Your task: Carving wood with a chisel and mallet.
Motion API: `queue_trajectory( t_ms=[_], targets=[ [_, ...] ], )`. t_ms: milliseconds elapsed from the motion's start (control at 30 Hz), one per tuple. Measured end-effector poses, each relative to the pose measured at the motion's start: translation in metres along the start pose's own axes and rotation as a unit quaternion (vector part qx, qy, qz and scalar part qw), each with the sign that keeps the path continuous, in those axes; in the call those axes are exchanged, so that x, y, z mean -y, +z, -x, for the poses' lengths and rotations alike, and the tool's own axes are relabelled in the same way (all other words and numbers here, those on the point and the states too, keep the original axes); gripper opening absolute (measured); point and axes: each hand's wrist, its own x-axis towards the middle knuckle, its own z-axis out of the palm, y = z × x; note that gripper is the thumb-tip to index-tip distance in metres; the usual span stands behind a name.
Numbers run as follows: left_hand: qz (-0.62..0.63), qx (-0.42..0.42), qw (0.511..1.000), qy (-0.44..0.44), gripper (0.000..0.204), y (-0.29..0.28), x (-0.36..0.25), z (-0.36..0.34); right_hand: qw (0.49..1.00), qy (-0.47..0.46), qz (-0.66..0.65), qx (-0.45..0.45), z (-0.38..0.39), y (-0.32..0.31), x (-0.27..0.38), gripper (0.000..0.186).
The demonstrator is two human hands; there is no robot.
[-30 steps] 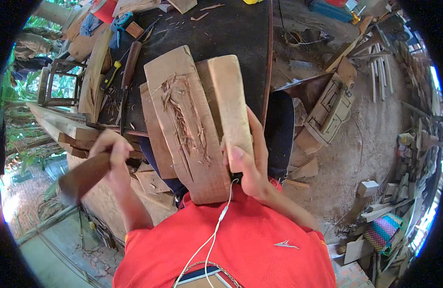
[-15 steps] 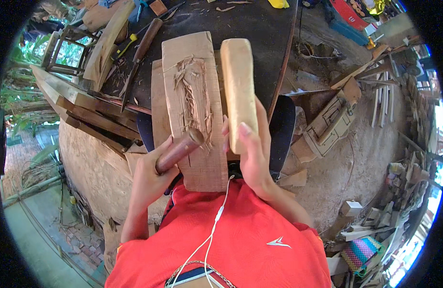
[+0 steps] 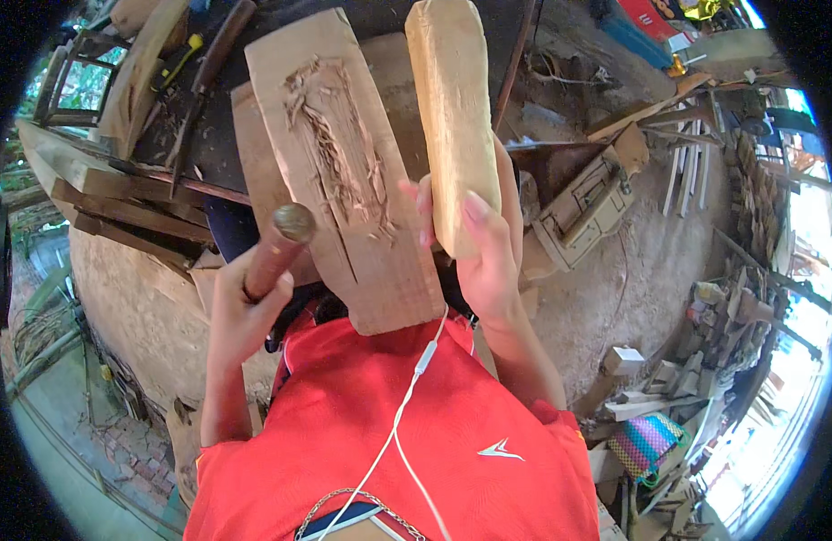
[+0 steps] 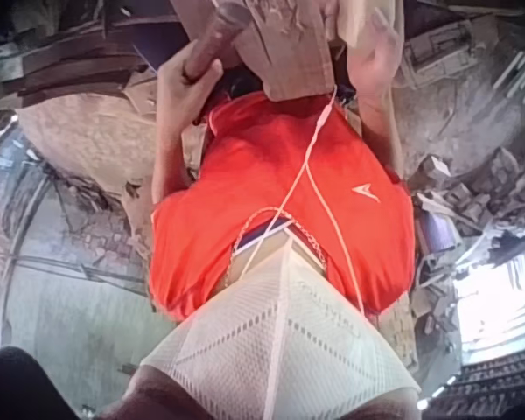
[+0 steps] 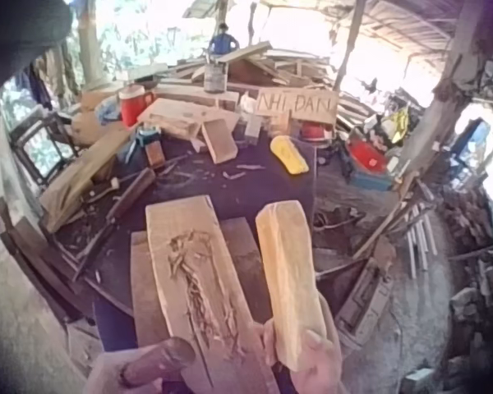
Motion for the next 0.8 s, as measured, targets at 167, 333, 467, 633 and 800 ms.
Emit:
queue_trajectory(
  t_ms=[167,333,467,633,800],
  targets=[
    [0.018,-0.102,0.994,0.043,0.019,0.016,0.003,-0.004,0.992,0.079,-0.095,-0.004,0.042,-0.023,-0.006,0.1],
    [-0.01,-0.107,0.992,0.063,0.031,0.007,-0.002,-0.009,0.98,0.185,-0.063,0.022,0.078,-0.026,0.022,0.107],
    [0.018,-0.19,0.96,0.204,0.041,0.013,-0.012,-0.027,0.971,0.216,-0.081,0.059,0.106,-0.029,0.012,0.107],
    [-0.168,-0.084,0.902,0.388,0.042,0.016,-0.058,-0.064,0.988,0.11,-0.094,0.05,0.123,-0.027,-0.032,0.098],
    [-0.17,0.048,0.835,0.521,0.033,0.044,-0.076,-0.113,0.993,-0.054,-0.018,-0.104,0.115,-0.017,-0.031,0.071]
  ],
)
